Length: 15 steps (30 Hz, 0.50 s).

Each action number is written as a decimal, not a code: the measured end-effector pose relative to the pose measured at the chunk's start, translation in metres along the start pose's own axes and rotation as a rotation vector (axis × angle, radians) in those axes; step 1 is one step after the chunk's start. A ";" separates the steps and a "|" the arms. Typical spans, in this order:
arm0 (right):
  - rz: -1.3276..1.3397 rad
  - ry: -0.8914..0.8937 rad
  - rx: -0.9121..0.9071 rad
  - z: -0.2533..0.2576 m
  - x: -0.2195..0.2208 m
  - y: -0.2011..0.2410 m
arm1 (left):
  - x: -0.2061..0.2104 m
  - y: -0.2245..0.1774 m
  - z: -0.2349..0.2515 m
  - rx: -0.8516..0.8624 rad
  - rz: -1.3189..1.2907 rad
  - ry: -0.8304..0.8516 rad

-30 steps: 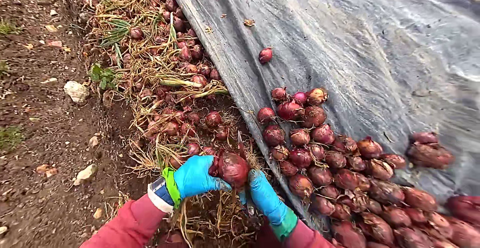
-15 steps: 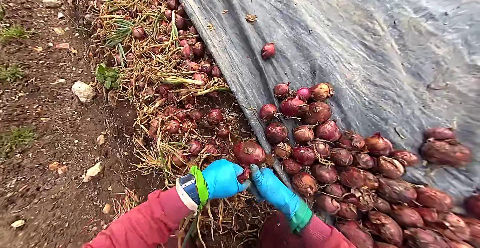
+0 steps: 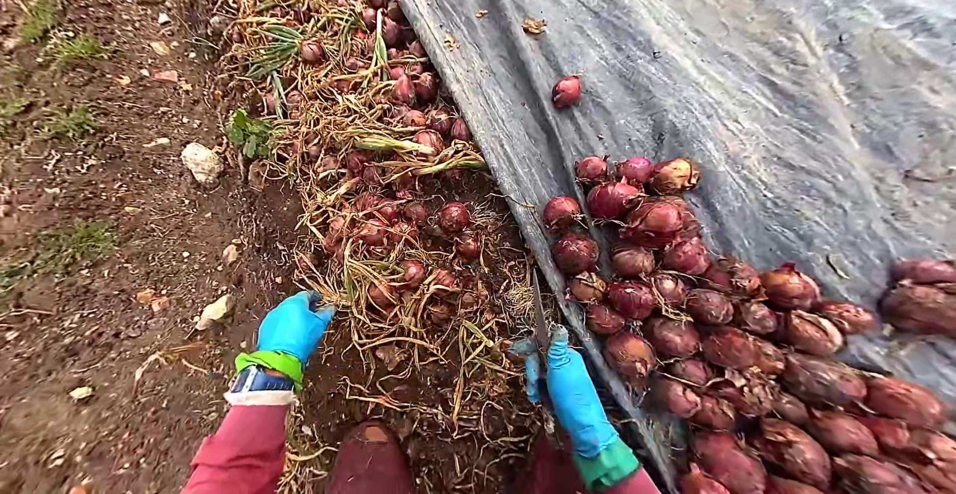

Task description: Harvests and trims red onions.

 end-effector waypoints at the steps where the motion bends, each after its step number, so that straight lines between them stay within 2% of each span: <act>1: 0.014 -0.009 0.016 -0.008 0.006 -0.006 | 0.011 -0.042 -0.011 0.048 -0.140 -0.038; 3: 0.016 -0.003 0.031 -0.024 0.013 -0.012 | 0.046 -0.129 -0.023 0.158 -0.272 0.011; 5: -0.007 0.020 0.013 -0.035 0.013 -0.012 | 0.097 -0.196 -0.021 0.222 -0.170 0.105; 7: -0.027 0.037 0.017 -0.038 0.005 -0.013 | 0.146 -0.232 -0.010 0.226 0.039 0.162; 8: -0.021 0.038 0.029 -0.037 -0.002 -0.015 | 0.158 -0.243 -0.003 0.229 0.130 0.190; 11: 0.046 -0.029 0.121 -0.029 -0.026 -0.029 | 0.154 -0.262 0.023 0.403 0.227 0.264; 13: 0.132 -0.039 0.207 -0.010 -0.031 -0.039 | 0.128 -0.269 0.030 0.518 0.022 0.251; 15: 0.169 0.036 0.293 0.010 -0.017 -0.046 | 0.087 -0.271 0.011 0.488 -0.362 0.320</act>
Point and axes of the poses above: each hand's wrist, its own z-axis towards the middle knuckle, its own x-axis out of the palm, y = z × x, the point moved 8 cm from there along z, towards the middle knuckle, and after that the axes turned 14 degrees about -y, right-handed, at the moved point
